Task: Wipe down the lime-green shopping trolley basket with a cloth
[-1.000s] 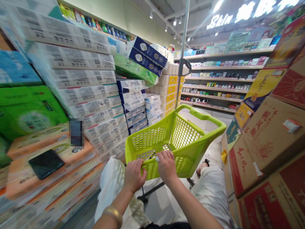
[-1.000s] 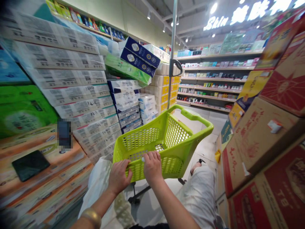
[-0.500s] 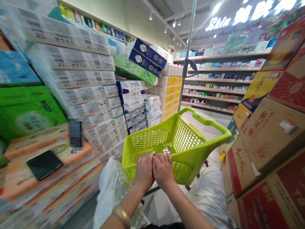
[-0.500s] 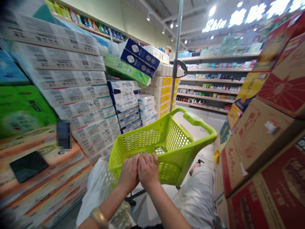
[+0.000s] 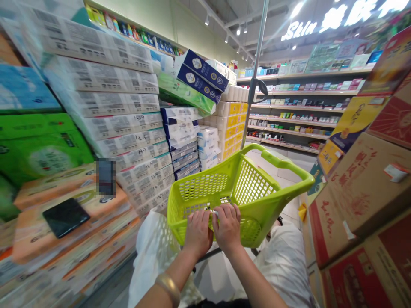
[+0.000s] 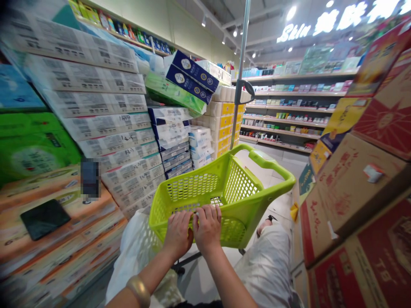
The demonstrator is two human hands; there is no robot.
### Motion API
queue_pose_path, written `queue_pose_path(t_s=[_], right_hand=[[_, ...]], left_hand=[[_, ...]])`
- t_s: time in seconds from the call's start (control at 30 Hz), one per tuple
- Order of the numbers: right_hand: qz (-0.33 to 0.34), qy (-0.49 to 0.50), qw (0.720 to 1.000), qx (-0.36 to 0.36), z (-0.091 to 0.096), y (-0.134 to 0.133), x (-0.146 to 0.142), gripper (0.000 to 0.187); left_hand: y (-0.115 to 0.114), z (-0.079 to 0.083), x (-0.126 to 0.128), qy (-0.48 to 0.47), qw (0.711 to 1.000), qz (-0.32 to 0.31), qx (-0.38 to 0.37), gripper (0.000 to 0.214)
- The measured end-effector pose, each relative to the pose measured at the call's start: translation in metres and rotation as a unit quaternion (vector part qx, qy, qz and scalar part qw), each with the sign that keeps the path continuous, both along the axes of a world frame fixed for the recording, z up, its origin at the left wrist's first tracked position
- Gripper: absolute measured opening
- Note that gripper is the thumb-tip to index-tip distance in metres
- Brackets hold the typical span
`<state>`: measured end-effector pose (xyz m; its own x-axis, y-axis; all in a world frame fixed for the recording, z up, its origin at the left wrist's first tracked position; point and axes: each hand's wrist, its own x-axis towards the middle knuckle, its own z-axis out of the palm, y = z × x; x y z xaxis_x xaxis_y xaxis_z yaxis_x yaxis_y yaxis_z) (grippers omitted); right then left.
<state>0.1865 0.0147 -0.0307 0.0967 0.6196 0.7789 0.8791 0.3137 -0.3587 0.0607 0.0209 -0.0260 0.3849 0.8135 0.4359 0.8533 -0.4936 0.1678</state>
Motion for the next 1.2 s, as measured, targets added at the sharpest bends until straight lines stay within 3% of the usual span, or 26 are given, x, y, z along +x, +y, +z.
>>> queue_pose_path(t_s=[0.1, 0.3, 0.53, 0.77, 0.97, 1.1, 1.2], right_hand=[[-0.005, -0.008, 1.000, 0.004, 0.000, 0.001, 0.009, 0.017], [-0.101, 0.000, 0.995, 0.018, 0.012, 0.000, 0.040, 0.021], [-0.002, -0.028, 1.000, 0.002, 0.003, -0.004, 0.000, 0.024], [-0.012, -0.010, 1.000, 0.003, 0.017, -0.006, 0.029, 0.017], [0.031, -0.041, 0.999, -0.003, 0.014, -0.001, 0.012, 0.024], [0.011, -0.057, 0.998, -0.009, 0.017, 0.004, 0.023, 0.024], [-0.058, -0.033, 0.998, 0.016, 0.023, 0.007, 0.046, 0.025]], left_hand=[[0.001, -0.002, -0.003, 0.000, 1.000, -0.005, 0.004, 0.043], [0.000, -0.007, 0.000, -0.020, 0.999, -0.003, 0.038, 0.044], [0.001, -0.008, -0.003, -0.023, 0.998, -0.012, 0.061, 0.044], [-0.002, -0.007, -0.003, -0.031, 0.999, -0.010, 0.044, 0.041], [-0.002, -0.005, -0.001, -0.033, 0.999, -0.014, 0.033, 0.043], [-0.001, -0.007, -0.004, -0.028, 0.999, -0.021, 0.037, 0.046], [-0.002, -0.008, -0.003, -0.032, 0.999, -0.011, 0.039, 0.045]])
